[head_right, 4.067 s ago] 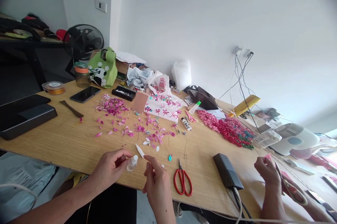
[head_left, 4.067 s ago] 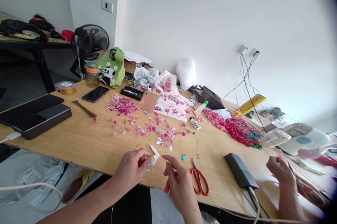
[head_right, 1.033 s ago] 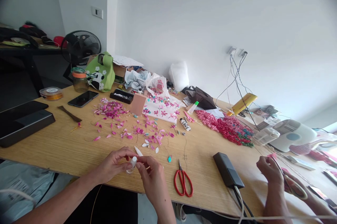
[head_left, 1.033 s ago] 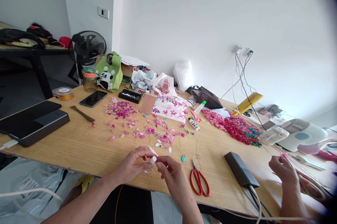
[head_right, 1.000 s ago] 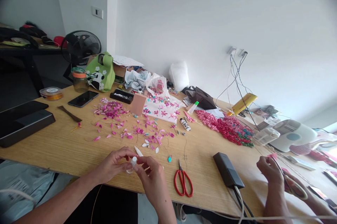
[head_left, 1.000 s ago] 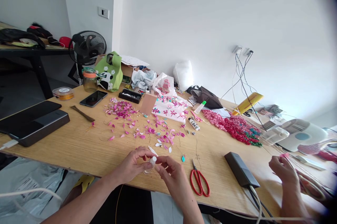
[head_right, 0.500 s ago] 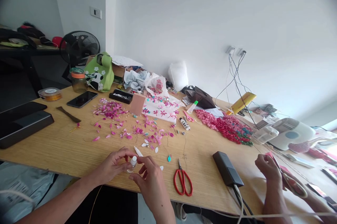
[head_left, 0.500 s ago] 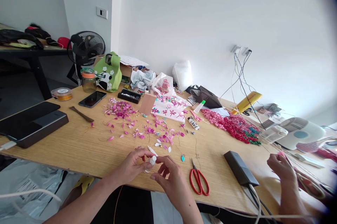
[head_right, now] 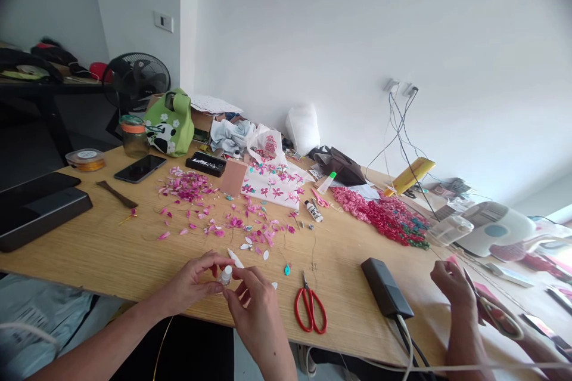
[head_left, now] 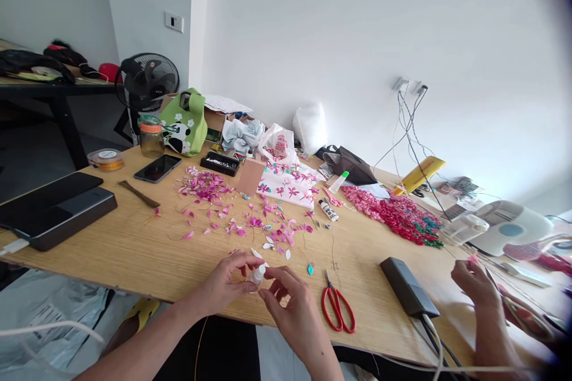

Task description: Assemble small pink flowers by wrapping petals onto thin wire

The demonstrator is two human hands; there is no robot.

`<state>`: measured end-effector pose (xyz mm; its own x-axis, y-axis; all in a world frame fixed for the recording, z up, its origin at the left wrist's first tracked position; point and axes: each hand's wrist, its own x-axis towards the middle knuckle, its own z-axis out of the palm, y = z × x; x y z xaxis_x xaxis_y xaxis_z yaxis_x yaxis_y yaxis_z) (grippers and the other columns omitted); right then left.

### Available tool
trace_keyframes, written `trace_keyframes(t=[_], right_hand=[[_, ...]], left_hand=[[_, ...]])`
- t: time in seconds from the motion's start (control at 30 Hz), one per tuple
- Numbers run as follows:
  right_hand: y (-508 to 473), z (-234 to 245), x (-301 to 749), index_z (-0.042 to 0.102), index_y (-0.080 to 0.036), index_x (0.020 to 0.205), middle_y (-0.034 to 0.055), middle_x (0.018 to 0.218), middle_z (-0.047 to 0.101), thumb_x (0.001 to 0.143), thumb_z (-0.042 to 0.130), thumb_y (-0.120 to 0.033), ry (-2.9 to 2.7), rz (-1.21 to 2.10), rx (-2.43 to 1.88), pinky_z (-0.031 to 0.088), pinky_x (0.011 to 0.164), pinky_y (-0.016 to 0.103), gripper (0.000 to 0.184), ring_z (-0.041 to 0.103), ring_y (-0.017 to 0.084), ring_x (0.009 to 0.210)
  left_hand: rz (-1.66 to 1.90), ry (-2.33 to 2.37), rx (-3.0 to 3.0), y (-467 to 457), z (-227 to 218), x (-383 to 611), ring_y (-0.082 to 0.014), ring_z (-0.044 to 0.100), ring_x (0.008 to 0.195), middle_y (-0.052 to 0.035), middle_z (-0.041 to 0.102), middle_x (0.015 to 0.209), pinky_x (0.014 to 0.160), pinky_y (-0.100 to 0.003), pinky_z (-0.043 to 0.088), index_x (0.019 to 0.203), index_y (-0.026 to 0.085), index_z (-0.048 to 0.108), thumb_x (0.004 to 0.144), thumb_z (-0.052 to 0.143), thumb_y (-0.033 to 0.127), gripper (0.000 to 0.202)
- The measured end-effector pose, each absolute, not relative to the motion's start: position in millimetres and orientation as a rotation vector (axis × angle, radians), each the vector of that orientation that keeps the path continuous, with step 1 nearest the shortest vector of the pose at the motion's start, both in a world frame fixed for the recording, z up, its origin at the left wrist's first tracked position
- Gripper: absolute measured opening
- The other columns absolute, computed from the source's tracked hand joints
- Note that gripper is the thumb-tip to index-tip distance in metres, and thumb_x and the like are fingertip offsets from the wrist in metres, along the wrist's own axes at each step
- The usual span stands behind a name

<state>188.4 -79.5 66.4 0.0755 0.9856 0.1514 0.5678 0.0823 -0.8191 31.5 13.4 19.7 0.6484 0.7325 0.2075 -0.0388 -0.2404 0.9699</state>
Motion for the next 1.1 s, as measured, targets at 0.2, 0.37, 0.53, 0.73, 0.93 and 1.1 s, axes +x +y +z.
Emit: trace_keyframes(t=[0.2,0.37,0.53,0.73,0.93,1.1], right_hand=[[-79.3,69.5,192.4,0.064,-0.023,0.107,0.0027,0.093,0.062,0.083,0.057,-0.018,-1.637,0.662,-1.612,0.047,0.060,0.020,0.025,0.058,0.011,0.068],[-78.7,69.7,197.5,0.062,-0.023,0.111,0.0024,0.096,0.062,0.085,0.054,-0.016,-1.708,0.665,-1.609,0.045,0.060,0.020,0.029,0.057,0.010,0.068],[-76.4,69.8,201.1,0.061,-0.025,0.111,0.0010,0.093,0.060,0.088,0.051,-0.017,-1.769,0.638,-1.599,0.041,0.060,0.021,0.027,0.052,0.010,0.065],[-73.9,68.0,203.1,0.062,-0.024,0.104,0.0005,0.089,0.059,0.091,0.051,-0.020,-1.740,0.640,-1.601,0.038,0.060,0.021,0.018,0.051,0.010,0.065],[-74.6,65.0,203.2,0.063,-0.022,0.098,-0.0006,0.082,0.059,0.090,0.053,-0.022,-1.708,0.625,-1.613,0.036,0.059,0.021,0.012,0.050,0.011,0.064],[-73.5,61.2,205.0,0.063,-0.021,0.090,-0.0011,0.076,0.058,0.089,0.055,-0.023,-1.694,0.577,-1.627,0.034,0.057,0.021,0.009,0.048,0.011,0.062]], left_hand=[[0.785,0.587,1.679,13.5,20.1,31.8,-0.0177,0.052,0.083,-0.0043,0.060,0.093,0.082,-0.033,0.041,0.111,0.022,0.066,0.079,0.067,0.032,0.034],[0.767,0.611,1.724,13.2,25.0,32.8,-0.0179,0.050,0.084,-0.0033,0.060,0.090,0.080,-0.031,0.039,0.110,0.022,0.066,0.080,0.065,0.028,0.030],[0.768,0.585,1.760,12.4,28.8,32.0,-0.0174,0.049,0.081,-0.0026,0.059,0.087,0.079,-0.031,0.038,0.110,0.023,0.066,0.082,0.064,0.030,0.029],[0.753,0.618,1.768,12.6,28.2,32.2,-0.0175,0.048,0.081,-0.0027,0.059,0.088,0.076,-0.030,0.039,0.107,0.022,0.066,0.078,0.068,0.033,0.031],[0.789,0.642,1.778,14.0,25.8,35.8,-0.0175,0.048,0.080,-0.0021,0.058,0.085,0.075,-0.029,0.038,0.093,0.019,0.066,0.079,0.067,0.038,0.023],[0.818,0.573,1.811,13.1,29.7,36.6,-0.0173,0.047,0.079,-0.0016,0.057,0.080,0.074,-0.029,0.037,0.088,0.018,0.066,0.082,0.062,0.037,0.019]])
